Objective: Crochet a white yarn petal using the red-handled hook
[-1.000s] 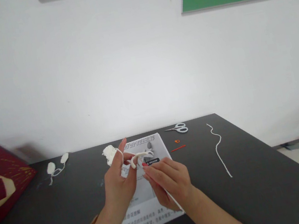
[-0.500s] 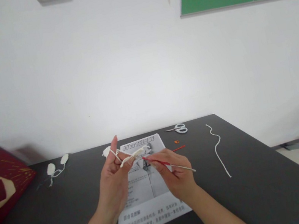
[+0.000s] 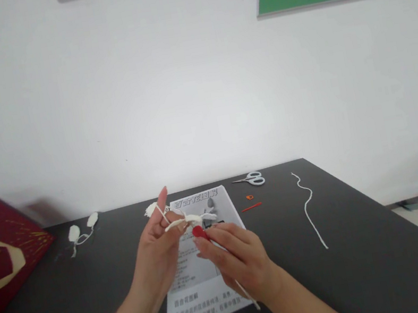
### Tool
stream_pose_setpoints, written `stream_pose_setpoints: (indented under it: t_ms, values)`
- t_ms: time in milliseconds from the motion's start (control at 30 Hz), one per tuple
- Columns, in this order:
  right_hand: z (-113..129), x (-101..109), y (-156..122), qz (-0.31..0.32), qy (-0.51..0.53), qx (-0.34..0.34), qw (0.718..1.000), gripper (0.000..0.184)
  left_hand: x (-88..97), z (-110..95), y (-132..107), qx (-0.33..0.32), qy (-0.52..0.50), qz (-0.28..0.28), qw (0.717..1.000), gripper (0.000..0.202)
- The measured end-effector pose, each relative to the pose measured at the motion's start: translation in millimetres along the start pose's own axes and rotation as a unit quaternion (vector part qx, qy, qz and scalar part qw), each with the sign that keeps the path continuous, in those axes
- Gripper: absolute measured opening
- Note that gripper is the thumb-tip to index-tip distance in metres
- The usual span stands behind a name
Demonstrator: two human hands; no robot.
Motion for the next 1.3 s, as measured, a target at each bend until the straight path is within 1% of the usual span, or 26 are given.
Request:
stream_pose_setpoints:
  t_ms: [67,100,167,233,367,500,667,767,867,1000,1100,1133,1200,1233,1300]
  values:
    - [3.0,-1.3,-0.1,0.009,-0.008,0.012,1.000,0.044,0.9,-7.4,-2.6,-0.056,0.083,-0.020,0.995,0.080]
    - [2.8,-1.0,0.1,0.006,-0.001,0.007,1.000,0.044,0.5,-9.3,-3.5,-0.073,0.115,-0.023,0.990,0.080]
    - [0.0,1.3,1.0,-0.008,0.027,-0.015,0.999,0.042,-0.9,-10.0,-3.8,-0.082,0.149,-0.016,0.985,0.080]
    - [-3.5,4.6,2.2,-0.025,0.052,-0.040,0.998,0.040,-1.6,-8.9,-3.3,-0.076,0.163,-0.007,0.984,0.079]
    - [-6.8,11.3,5.2,-0.040,0.062,-0.069,0.995,0.033,-2.0,-6.7,-1.8,-0.061,0.171,0.007,0.983,0.076]
    - [-14.3,16.6,2.1,-0.051,0.090,-0.129,0.986,0.026,-2.8,-4.9,0.1,-0.032,0.171,0.032,0.984,0.074]
    - [-24.1,21.3,-8.3,-0.072,0.140,-0.190,0.969,0.022,-2.5,-3.4,2.2,0.019,0.153,0.055,0.987,0.078]
    - [-32.2,22.9,-15.0,-0.111,0.181,-0.238,0.948,0.018,-3.0,-1.7,2.7,0.048,0.139,0.082,0.986,0.077]
    - [-40.6,22.2,-20.7,-0.161,0.229,-0.286,0.916,0.016,-2.5,0.7,2.5,0.081,0.124,0.110,0.983,0.076]
    - [-48.2,20.9,-25.5,-0.218,0.287,-0.326,0.874,0.015,-0.8,2.3,2.1,0.113,0.114,0.131,0.978,0.075]
    - [-54.5,18.7,-30.5,-0.258,0.327,-0.369,0.831,0.016,-1.2,3.1,1.4,0.122,0.121,0.141,0.975,0.072]
    - [-57.1,16.2,-32.4,-0.268,0.344,-0.387,0.812,0.016,-1.6,3.2,1.2,0.119,0.128,0.140,0.975,0.071]
    - [-62.9,7.9,-37.5,-0.283,0.380,-0.437,0.764,0.018,-2.2,2.6,1.0,0.102,0.147,0.130,0.975,0.072]
    - [-65.8,2.1,-40.9,-0.287,0.398,-0.468,0.735,0.018,-2.4,1.9,0.9,0.088,0.158,0.121,0.976,0.072]
    - [-69.7,-10.5,-48.7,-0.298,0.431,-0.530,0.667,0.018,-2.3,-1.0,0.6,0.049,0.183,0.097,0.977,0.070]
Point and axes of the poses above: each hand's wrist, its own y-axis towards the middle knuckle, its own x-axis out of the back of the hand, z = x × y, the point moved 7 cm from there along y, towards the middle knuckle, and after that the axes turned 13 degrees about x, right-handed, at the moved point
